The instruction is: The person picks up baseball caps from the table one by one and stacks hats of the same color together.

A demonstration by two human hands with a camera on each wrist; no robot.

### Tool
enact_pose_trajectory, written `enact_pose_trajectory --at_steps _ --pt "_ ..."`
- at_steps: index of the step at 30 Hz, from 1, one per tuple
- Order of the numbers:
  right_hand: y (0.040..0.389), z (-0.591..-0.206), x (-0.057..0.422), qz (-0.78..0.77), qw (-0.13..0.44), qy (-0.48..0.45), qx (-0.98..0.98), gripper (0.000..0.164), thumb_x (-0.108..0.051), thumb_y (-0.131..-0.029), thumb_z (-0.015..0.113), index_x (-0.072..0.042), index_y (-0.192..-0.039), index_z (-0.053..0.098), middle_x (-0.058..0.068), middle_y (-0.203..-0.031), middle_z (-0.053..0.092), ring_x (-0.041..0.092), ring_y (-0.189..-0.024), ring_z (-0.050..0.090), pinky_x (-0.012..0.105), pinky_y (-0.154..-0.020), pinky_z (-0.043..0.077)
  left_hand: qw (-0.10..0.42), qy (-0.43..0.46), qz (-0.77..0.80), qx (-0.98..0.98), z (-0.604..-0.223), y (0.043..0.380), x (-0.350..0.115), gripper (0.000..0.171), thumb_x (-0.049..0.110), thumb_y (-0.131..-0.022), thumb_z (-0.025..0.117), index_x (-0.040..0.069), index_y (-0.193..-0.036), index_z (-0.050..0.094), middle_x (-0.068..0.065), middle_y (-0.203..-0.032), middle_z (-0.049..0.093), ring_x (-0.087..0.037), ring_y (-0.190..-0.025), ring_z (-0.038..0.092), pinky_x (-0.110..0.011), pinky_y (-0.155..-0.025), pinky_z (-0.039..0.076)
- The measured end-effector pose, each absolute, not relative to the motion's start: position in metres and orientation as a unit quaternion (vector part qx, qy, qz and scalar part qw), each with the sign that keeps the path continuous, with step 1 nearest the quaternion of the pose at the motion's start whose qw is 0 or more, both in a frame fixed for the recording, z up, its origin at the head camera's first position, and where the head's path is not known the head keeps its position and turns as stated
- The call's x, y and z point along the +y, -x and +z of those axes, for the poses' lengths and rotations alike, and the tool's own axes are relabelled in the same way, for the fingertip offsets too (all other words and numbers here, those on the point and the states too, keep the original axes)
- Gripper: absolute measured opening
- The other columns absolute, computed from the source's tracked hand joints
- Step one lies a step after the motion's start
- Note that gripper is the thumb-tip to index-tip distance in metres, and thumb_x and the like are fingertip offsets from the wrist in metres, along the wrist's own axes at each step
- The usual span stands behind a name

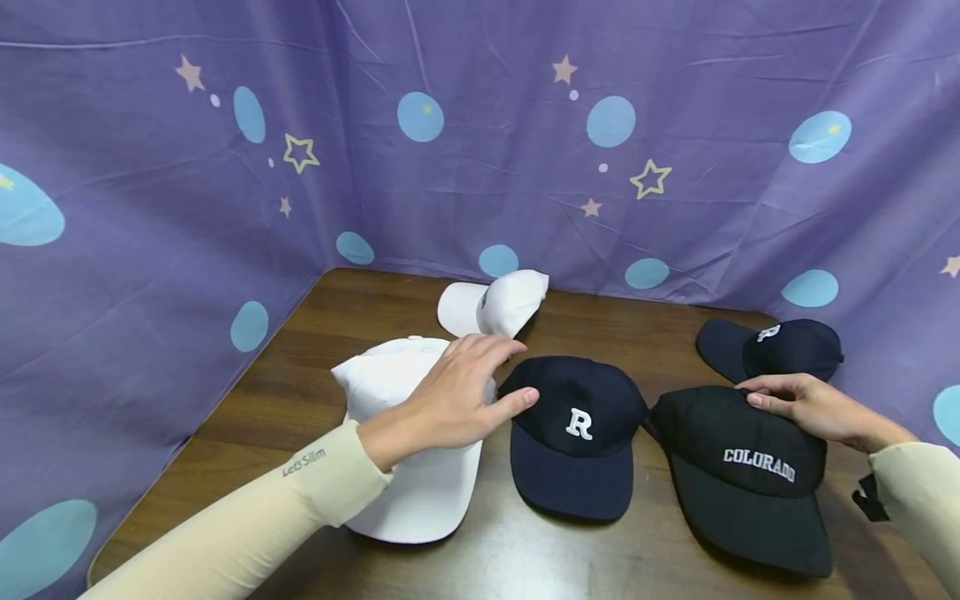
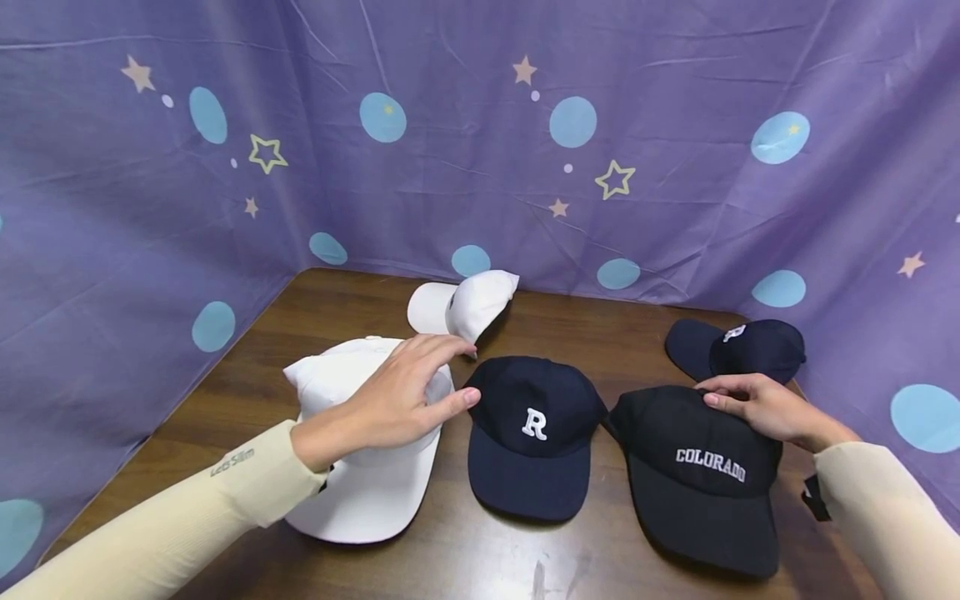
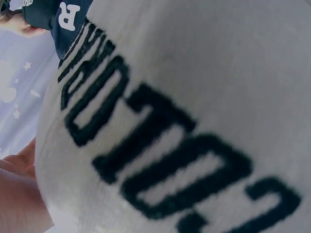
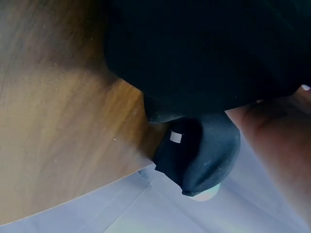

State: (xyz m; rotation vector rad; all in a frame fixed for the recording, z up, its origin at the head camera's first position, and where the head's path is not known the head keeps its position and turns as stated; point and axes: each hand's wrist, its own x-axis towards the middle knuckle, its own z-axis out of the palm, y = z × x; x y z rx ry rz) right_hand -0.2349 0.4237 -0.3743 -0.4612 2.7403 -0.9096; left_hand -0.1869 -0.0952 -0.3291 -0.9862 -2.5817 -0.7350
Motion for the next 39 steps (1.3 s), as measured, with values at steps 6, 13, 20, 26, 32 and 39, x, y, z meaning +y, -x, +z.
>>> enact_pose_trajectory --at_steps 6,13,20,26,32,39 --pt "0.235 -0.363 0.426 -0.31 0.095 0.161 0.932 0.035 -0.024 -0.107 0.057 -0.004 -0.135 0.064 0.002 -0.118 0.071 0.0 -0.101 0.064 0.022 -0.078 0.053 0.14 0.339 -0.254 -0.895 -0.329 0.187 -0.098 0.059 0.053 -0.098 0.058 0.01 -0.138 0.06 -0.003 -0.136 0.062 -0.025 -0.126 0.053 -0.044 -0.111 0.036" --pt "0.243 -0.354 0.428 -0.318 0.03 0.134 0.938 0.037 -0.023 -0.109 0.053 0.006 -0.128 0.064 -0.002 -0.111 0.074 -0.006 -0.097 0.065 0.021 -0.075 0.056 0.145 0.335 -0.257 -0.895 -0.327 0.186 -0.101 0.058 0.052 -0.098 0.059 0.01 -0.138 0.06 -0.002 -0.136 0.062 -0.024 -0.125 0.053 -0.044 -0.11 0.037" --pt "0.248 -0.349 0.426 -0.333 -0.033 0.036 0.942 0.055 -0.04 -0.108 0.051 0.012 -0.122 0.064 -0.001 -0.094 0.076 -0.002 -0.079 0.068 0.026 -0.064 0.056 0.139 0.336 -0.261 -0.894 -0.328 0.185 -0.098 0.059 0.052 -0.098 0.059 0.01 -0.138 0.059 -0.003 -0.135 0.062 -0.025 -0.125 0.052 -0.044 -0.11 0.036" --pt "0.254 -0.342 0.425 -0.263 -0.086 -0.044 0.96 0.067 -0.052 -0.107 0.045 0.011 -0.125 0.061 0.022 -0.092 0.074 0.024 -0.079 0.068 0.031 -0.061 0.048 0.143 0.341 -0.261 -0.892 -0.328 0.184 -0.093 0.057 0.052 -0.097 0.059 0.011 -0.137 0.06 -0.002 -0.133 0.063 -0.024 -0.127 0.053 -0.044 -0.109 0.037" --pt "0.26 -0.337 0.427 -0.229 -0.107 -0.104 0.962 0.074 -0.056 -0.105 0.042 0.012 -0.131 0.054 0.036 -0.116 0.062 0.054 -0.108 0.055 0.052 -0.073 0.049 0.139 0.344 -0.265 -0.89 -0.33 0.183 -0.087 0.056 0.051 -0.097 0.059 0.011 -0.136 0.06 0.0 -0.134 0.062 -0.022 -0.128 0.052 -0.043 -0.11 0.038" --pt "0.272 -0.333 0.433 -0.224 -0.106 -0.159 0.956 0.084 -0.062 -0.102 0.039 0.015 -0.133 0.049 0.042 -0.135 0.046 0.061 -0.124 0.039 0.066 -0.097 0.037 0.132 0.343 -0.264 -0.892 -0.332 0.182 -0.081 0.057 0.052 -0.098 0.059 0.011 -0.137 0.06 0.0 -0.136 0.061 -0.022 -0.13 0.051 -0.043 -0.111 0.037"
